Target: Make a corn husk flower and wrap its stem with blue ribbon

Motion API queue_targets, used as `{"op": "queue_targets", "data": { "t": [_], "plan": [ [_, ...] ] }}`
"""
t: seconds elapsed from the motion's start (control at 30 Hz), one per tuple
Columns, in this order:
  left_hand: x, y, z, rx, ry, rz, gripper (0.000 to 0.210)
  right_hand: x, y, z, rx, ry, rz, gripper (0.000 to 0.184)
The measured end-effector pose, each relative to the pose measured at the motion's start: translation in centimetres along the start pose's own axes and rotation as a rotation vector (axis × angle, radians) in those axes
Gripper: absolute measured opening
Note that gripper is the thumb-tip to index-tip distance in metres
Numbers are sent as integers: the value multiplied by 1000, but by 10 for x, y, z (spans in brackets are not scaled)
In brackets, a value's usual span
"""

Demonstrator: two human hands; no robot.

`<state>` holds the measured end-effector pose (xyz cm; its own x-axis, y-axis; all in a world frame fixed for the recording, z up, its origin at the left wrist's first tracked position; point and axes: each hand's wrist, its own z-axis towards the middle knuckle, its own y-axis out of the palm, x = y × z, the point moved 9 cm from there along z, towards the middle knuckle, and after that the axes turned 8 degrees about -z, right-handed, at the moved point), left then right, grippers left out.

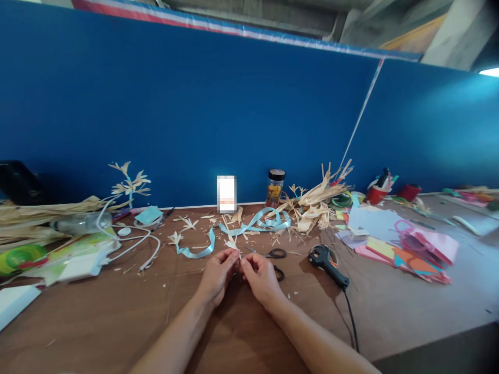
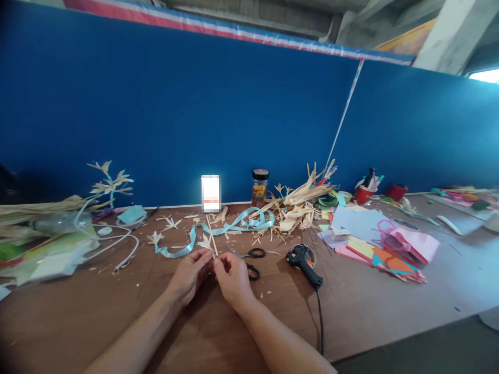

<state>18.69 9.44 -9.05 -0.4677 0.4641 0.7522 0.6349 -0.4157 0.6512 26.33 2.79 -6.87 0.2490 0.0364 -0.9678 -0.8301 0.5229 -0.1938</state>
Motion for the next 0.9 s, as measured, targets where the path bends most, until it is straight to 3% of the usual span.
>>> {"op": "queue_targets", "data": {
  "t": [0.23, 0.9],
  "plan": [
    [-1, 2, -1, -31, 3, 16, 18, 0, 0, 0, 2, 28, 60, 25],
    [1, 11, -6, -80, -10, 70, 19, -6, 3, -2, -33, -56, -79, 29]
  ]
}}
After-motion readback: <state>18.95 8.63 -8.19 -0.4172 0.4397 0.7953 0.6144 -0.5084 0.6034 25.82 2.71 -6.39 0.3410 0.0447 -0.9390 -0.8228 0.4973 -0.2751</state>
